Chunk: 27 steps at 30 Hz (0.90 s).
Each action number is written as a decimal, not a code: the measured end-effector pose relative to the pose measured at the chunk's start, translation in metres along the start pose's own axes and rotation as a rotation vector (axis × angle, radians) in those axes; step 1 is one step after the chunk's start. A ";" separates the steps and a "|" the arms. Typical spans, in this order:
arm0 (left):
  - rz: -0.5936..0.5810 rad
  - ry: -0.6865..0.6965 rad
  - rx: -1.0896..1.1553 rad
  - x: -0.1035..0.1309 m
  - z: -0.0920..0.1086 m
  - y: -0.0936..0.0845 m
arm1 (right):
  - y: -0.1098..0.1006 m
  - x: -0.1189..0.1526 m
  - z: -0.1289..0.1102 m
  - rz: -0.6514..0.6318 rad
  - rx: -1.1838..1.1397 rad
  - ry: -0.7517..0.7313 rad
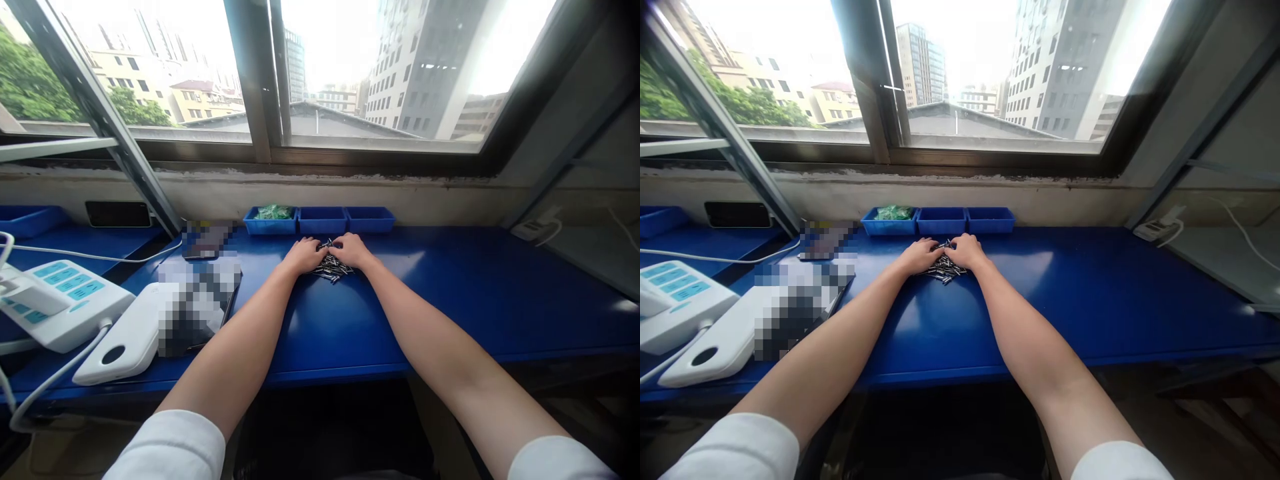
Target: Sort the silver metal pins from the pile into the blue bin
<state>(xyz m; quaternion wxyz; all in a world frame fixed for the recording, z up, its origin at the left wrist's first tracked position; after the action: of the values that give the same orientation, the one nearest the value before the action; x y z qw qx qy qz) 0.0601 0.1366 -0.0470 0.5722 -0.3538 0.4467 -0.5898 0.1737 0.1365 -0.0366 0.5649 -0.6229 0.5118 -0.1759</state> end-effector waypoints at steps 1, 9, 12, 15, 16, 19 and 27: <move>0.016 0.019 0.009 0.000 0.002 0.000 | 0.002 0.000 -0.003 0.009 -0.010 -0.016; 0.050 0.072 0.063 0.005 0.011 -0.005 | 0.000 -0.002 -0.012 0.076 -0.104 -0.069; 0.042 0.095 0.082 0.009 0.015 -0.009 | -0.003 -0.001 -0.013 0.089 -0.150 -0.067; 0.043 0.099 0.104 0.012 0.016 -0.014 | -0.006 0.002 -0.006 0.140 -0.176 -0.004; 0.044 0.096 0.110 0.012 0.016 -0.015 | -0.007 0.002 -0.003 0.159 -0.181 0.020; 0.052 0.095 0.131 0.012 0.015 -0.018 | -0.005 0.001 -0.002 0.157 -0.171 0.019; 0.075 0.142 0.209 0.010 0.014 -0.018 | -0.002 -0.003 -0.008 0.110 -0.204 -0.052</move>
<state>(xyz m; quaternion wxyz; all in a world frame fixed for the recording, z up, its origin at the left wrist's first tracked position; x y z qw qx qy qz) 0.0653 0.1238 -0.0263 0.5948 -0.2326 0.4349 -0.6348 0.1667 0.1345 -0.0311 0.5206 -0.6526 0.5453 -0.0754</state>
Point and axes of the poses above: each hand's wrist, its own x-axis away from the middle knuckle, its own y-axis out of the palm, z = x × y, the point moved 10 cm from there along -x, towards the middle knuckle, and after that the axes turned 15 degrees about -y, right-handed, at the moved point
